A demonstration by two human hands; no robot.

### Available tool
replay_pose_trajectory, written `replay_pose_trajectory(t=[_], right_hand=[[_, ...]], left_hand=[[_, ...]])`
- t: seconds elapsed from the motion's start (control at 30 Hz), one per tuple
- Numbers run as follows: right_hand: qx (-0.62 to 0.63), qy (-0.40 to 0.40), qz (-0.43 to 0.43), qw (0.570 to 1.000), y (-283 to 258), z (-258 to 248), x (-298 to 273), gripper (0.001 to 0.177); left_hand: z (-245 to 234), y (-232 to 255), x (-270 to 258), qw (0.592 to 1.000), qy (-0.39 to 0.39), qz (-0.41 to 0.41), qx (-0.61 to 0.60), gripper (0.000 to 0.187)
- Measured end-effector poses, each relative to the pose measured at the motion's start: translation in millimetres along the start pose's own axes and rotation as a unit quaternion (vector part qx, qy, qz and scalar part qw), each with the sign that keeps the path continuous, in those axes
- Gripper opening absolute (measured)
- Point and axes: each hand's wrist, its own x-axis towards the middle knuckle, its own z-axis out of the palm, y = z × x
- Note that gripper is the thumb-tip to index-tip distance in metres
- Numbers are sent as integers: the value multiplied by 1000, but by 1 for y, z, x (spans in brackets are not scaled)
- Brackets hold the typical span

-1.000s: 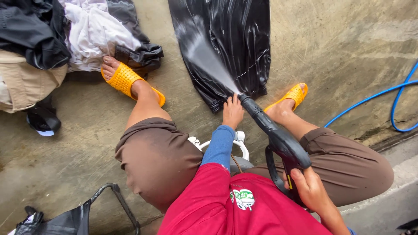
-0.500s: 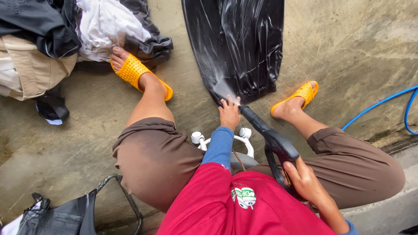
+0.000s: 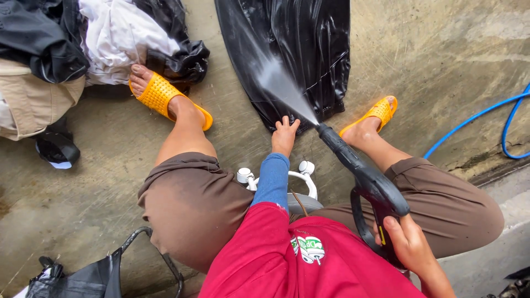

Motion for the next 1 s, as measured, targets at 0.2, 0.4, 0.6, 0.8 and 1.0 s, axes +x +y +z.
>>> replay_pose_trajectory(t=[0.2,0.4,0.6,0.8,1.0], right_hand=[[25,45,55,997,13,6,22,41],[72,44,-69,994,-47,4,6,60],[144,121,12,982,-5,-3,3,48],[159,131,93,974,6,-5,24,38],[199,124,27,972,8,-14,59,38]], left_hand=[[23,12,-9,995,-65,-10,-79,49],[9,26,-29,997,63,28,-28,39],[-33,26,-6,992,100,78,12,60],[-23,57,37,969,-164,177,52,93],[-41,75,39,955,-243,159,55,85]])
